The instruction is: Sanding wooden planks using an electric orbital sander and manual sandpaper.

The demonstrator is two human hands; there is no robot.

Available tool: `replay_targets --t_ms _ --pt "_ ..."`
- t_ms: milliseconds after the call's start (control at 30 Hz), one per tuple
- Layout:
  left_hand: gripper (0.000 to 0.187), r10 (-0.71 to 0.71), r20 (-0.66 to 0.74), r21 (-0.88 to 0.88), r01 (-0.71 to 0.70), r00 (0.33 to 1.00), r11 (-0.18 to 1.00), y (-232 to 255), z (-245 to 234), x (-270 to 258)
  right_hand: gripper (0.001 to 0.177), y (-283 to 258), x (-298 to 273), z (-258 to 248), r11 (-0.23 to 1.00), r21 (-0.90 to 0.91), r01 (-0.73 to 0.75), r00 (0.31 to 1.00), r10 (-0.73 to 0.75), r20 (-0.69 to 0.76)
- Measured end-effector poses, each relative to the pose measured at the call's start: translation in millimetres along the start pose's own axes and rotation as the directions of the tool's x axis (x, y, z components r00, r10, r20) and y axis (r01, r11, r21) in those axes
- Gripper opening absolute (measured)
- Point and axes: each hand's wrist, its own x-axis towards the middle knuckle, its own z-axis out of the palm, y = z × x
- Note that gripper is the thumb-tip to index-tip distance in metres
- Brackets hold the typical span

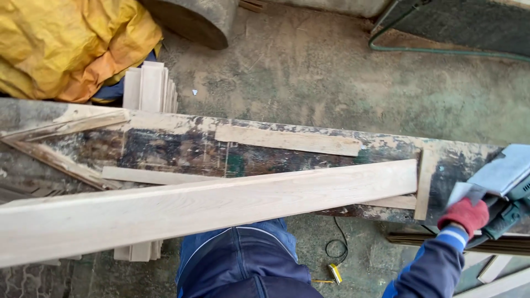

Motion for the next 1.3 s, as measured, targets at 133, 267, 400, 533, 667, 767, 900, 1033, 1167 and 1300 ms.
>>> replay_targets --t_ms 133,267,400,533,667,767,900,1033,1167,1300 --pt "0.061 0.012 -0.015 -0.015 -0.013 1.0 1.0 19 50 65 0.033 -170 -102 -96 0.854 0.511 0.098 0.995 -0.081 -0.054" --pt "0.06 0.026 -0.054 -0.01 -0.027 0.998 1.0 19 51 111 0.04 -296 -221 -102 0.652 0.682 0.331 0.902 -0.431 -0.026" --pt "0.053 -0.038 -0.029 -0.075 0.036 0.999 0.997 0 19 151 0.046 -381 -316 -64 0.669 0.487 0.562 0.791 -0.607 -0.079" --pt "0.051 -0.154 0.18 -0.256 0.198 0.971 0.946 -9 21 175 0.085 -488 -428 -65 0.845 0.144 0.514 0.821 -0.534 0.204" --pt "0.041 -0.323 0.081 -0.355 0.33 0.943 0.875 -75 -5 216 0.081 -625 -576 -92 0.66 0.261 0.704 0.661 -0.744 0.098" --pt "0.046 -0.414 0.118 -0.491 0.416 0.903 0.766 -89 -3 226 0.08 -691 -652 -90 0.416 0.421 0.806 0.434 -0.899 0.057" --pt "0.045 -0.45 0.088 -0.492 0.431 0.889 0.756 -95 -7 232 0.067 -660 -629 -73 0.43 0.265 0.863 0.395 -0.902 0.177" --pt "0.041 -0.524 0.108 -0.528 0.496 0.845 0.689 -106 -12 228 0.072 -557 -554 -58 0.806 0.049 0.59 0.764 -0.577 0.288" --pt "0.041 -0.537 0.129 -0.507 0.521 0.834 0.687 -134 -24 233 0.074 -630 -615 -68 0.785 0.049 0.617 0.749 -0.605 0.27" --pt "0.038 -0.55 0.161 -0.554 0.537 0.819 0.637 -134 -21 232 0.068 -742 -716 -65 0.326 0.222 0.919 0.292 -0.941 0.174"
